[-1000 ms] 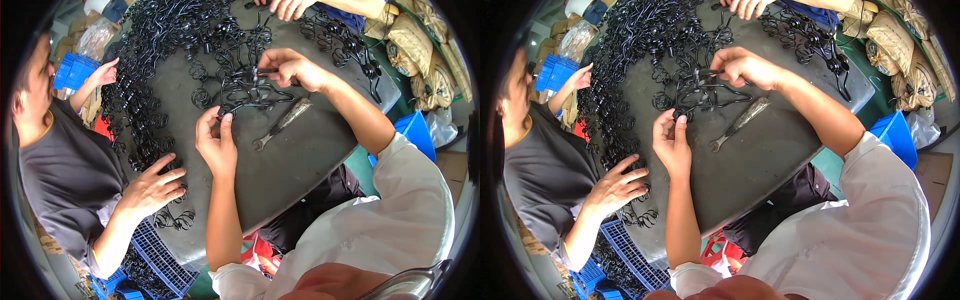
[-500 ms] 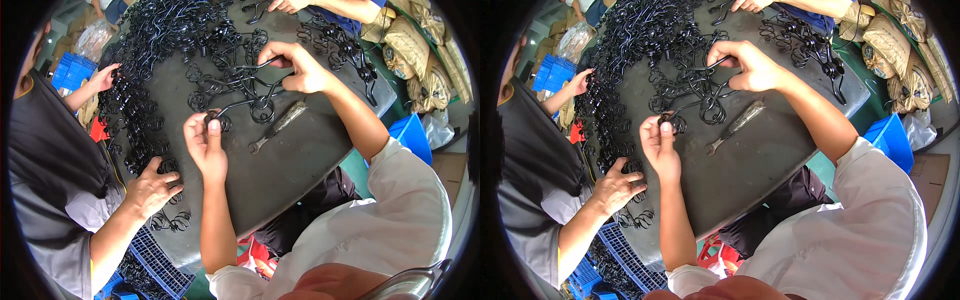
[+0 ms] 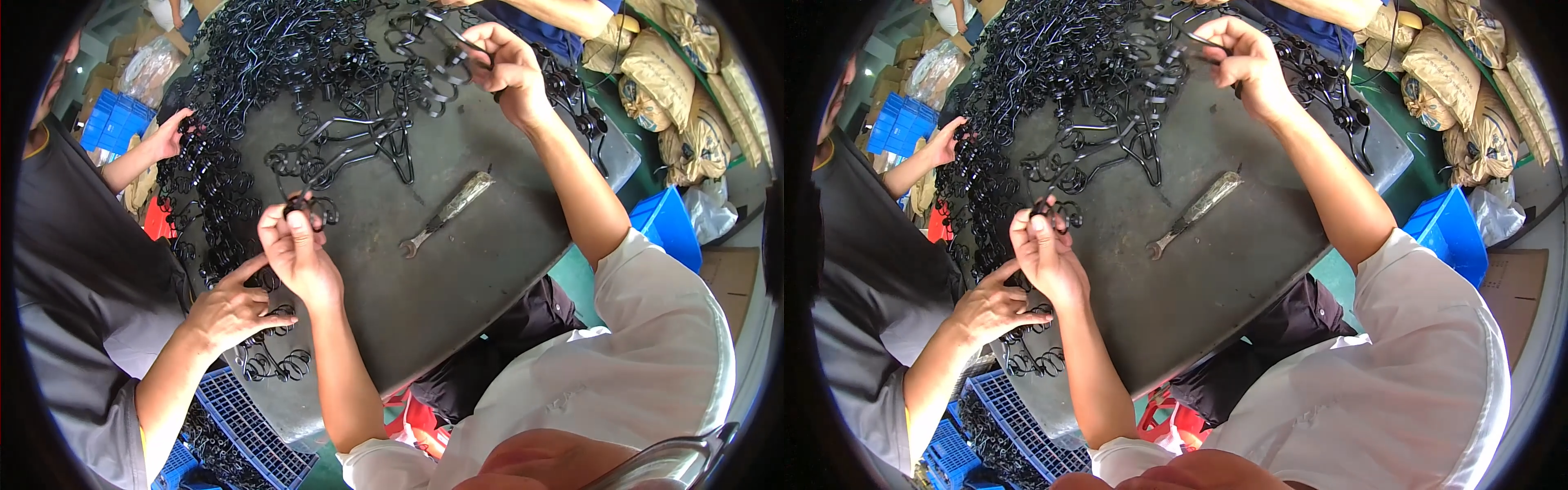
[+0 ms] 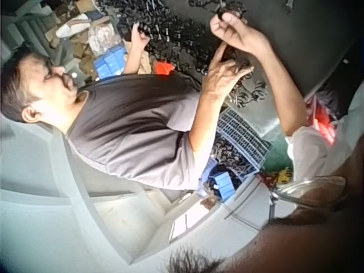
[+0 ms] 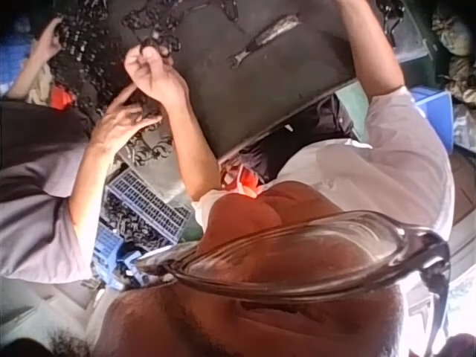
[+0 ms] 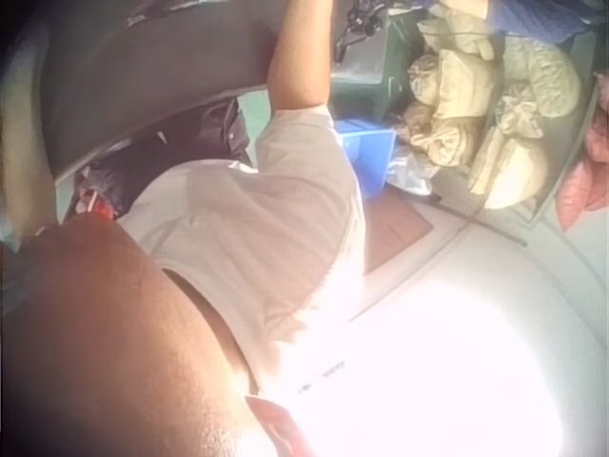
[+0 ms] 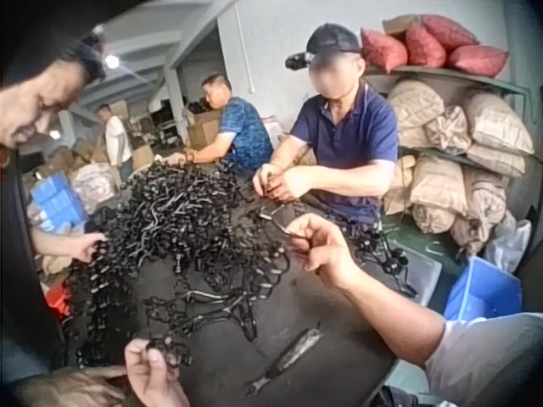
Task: Assembling black metal wire components into small plastic housings on a factory workbench.
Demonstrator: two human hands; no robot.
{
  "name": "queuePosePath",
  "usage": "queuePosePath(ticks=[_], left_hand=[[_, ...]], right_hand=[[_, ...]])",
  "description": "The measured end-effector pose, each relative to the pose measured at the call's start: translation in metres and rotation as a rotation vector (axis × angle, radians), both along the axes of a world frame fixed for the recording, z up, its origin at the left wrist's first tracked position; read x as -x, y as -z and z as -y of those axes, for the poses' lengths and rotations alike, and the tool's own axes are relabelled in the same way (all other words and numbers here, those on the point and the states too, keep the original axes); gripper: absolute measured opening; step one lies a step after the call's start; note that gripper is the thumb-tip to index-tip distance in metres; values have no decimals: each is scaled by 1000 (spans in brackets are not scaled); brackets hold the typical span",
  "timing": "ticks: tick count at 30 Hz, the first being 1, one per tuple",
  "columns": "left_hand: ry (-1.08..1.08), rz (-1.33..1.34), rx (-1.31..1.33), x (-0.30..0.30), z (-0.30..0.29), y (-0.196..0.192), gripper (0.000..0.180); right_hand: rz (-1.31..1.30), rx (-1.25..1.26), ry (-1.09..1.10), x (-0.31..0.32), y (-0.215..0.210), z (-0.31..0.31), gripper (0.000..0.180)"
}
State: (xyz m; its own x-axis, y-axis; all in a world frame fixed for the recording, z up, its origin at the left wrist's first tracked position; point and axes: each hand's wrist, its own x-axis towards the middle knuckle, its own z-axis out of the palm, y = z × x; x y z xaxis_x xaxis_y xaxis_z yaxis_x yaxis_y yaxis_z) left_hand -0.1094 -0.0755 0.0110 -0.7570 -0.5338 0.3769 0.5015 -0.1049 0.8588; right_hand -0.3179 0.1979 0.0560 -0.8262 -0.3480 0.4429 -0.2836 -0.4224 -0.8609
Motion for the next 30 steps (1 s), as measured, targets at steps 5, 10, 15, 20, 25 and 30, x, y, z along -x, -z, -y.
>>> queuePosePath(ticks=[5, 10, 15, 20, 25, 30], left_hand=[[41, 52, 145, 2, -23, 13, 24], [79, 94, 215, 3, -50, 25, 26], [-162, 253, 623, 7, -58, 14, 23], [-441, 326, 844, 3, -48, 9, 31], [-319, 266, 567, -2, -47, 15, 26], [-219, -3, 390, 1, -44, 20, 28]], right_hand=[[81, 201, -108, 11, 3, -9, 51], [43, 49, -1, 2, 3, 0, 60], [78, 8, -107, -17, -5, 12, 65], [-4, -168, -360, -35, 6, 23, 62], [-131, -431, -322, -75, -1, 35, 53], [-332, -446, -263, -84, 8, 40, 50]])
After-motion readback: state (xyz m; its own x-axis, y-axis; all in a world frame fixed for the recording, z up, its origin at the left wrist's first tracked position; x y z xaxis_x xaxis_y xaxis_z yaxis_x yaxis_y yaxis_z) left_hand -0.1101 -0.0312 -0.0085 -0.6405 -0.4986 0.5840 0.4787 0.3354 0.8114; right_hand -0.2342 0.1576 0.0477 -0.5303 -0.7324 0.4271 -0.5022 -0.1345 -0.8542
